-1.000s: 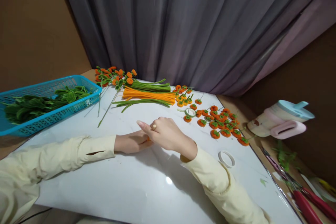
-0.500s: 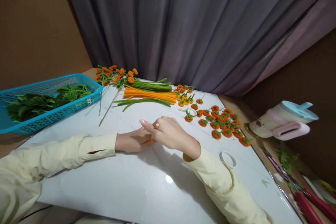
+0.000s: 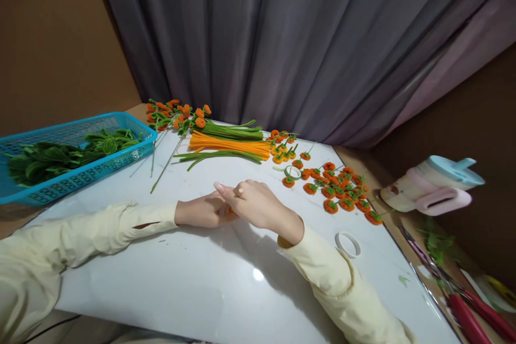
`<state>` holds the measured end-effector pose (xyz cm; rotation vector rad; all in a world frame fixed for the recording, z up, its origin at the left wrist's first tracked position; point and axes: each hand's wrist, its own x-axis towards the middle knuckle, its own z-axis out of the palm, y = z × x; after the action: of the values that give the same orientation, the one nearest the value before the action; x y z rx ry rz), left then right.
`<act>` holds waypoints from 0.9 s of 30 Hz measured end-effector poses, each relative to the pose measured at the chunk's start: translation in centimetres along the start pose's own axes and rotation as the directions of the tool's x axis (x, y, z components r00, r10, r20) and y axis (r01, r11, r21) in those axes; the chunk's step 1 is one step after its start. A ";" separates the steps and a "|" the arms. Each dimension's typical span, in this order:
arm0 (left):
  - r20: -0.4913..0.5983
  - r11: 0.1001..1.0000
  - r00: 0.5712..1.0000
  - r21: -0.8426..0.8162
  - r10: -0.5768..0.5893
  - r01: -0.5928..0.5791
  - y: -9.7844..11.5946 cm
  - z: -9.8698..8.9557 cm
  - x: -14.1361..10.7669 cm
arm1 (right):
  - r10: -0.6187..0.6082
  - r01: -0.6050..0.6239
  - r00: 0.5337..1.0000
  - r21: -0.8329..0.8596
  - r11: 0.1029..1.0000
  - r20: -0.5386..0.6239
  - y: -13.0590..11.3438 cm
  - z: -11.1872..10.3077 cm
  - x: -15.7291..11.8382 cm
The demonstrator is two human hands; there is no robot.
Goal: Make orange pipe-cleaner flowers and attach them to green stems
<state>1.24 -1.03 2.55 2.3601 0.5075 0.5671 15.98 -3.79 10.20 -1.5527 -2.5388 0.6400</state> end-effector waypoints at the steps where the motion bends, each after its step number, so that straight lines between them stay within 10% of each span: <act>1: 0.000 1.000 1.000 -0.018 0.009 -0.009 0.2 -0.1 0.0 | 0.001 -0.001 1.000 -0.008 1.000 0.001 0.0 0.1 0.0; 27: -0.022 0.996 1.000 0.085 -0.013 0.015 -1.0 1.0 -0.1 | -0.002 0.001 0.999 0.036 0.999 0.033 0.0 0.1 0.1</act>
<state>1.48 -0.88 1.16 2.4317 0.5676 0.5752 15.87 -3.71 10.09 -1.5416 -2.5367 0.7133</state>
